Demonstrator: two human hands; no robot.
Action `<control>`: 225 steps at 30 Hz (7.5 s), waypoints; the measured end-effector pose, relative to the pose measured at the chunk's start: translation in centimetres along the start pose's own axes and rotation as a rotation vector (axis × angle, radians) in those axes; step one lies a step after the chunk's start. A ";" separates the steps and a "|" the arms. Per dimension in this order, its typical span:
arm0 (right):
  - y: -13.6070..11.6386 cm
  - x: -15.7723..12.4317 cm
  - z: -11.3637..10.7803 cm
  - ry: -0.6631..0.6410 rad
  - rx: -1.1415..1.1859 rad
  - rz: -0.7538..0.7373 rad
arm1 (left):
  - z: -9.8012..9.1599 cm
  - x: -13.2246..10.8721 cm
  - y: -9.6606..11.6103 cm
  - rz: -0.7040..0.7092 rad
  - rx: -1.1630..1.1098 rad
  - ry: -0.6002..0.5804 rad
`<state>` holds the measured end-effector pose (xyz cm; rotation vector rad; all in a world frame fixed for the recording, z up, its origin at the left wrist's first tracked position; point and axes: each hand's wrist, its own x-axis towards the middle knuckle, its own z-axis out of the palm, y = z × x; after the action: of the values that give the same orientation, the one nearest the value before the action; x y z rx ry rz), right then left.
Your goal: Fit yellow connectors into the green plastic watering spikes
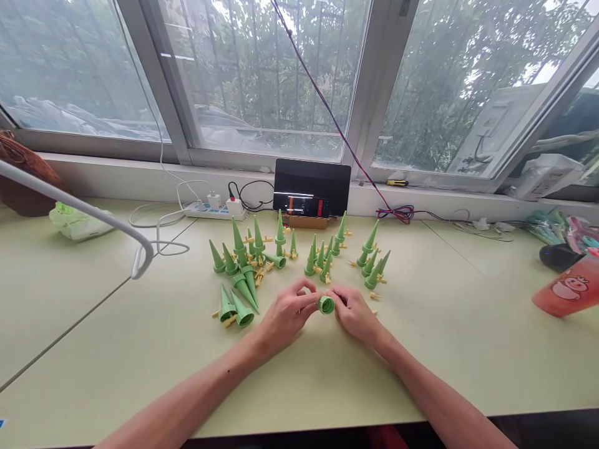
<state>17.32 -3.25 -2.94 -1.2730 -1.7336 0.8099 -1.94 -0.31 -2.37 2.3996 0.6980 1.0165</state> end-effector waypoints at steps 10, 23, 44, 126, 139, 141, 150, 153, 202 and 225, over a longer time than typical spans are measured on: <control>-0.6 -0.2 0.3 0.129 0.017 -0.039 | 0.5 0.4 0.8 -0.265 -0.031 0.153; -0.4 -0.3 0.4 0.202 -0.094 -0.209 | 0.6 0.9 1.7 -0.553 -0.453 -0.041; -0.3 -0.3 0.4 0.150 -0.005 -0.038 | 0.7 0.5 1.4 -0.269 -0.124 0.041; -1.0 -0.5 0.5 0.176 0.205 0.043 | 0.6 0.4 1.0 -0.152 -0.119 0.032; -0.9 -0.5 0.6 0.147 0.185 0.017 | 0.2 0.4 1.1 -0.060 -0.063 0.094; -1.0 -0.5 0.6 0.175 0.165 0.016 | 0.3 0.5 1.2 -0.106 -0.063 0.115; -1.0 -0.6 0.7 0.273 -0.014 -0.078 | -0.1 1.4 1.3 -0.593 -0.455 0.162; -1.1 -0.6 0.7 0.241 -0.054 -0.124 | -0.1 1.4 1.2 -0.691 -0.572 0.044; -0.8 -0.6 0.3 0.283 -0.060 -0.098 | 0.3 1.0 1.3 -0.460 -0.200 0.047; -1.0 -0.6 0.6 0.222 0.061 -0.032 | 0.3 0.9 1.5 -0.362 -0.252 0.030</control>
<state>16.44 -4.17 -2.49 -1.2421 -1.5370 0.6706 -0.75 -1.01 -1.20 1.9573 0.9153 0.9266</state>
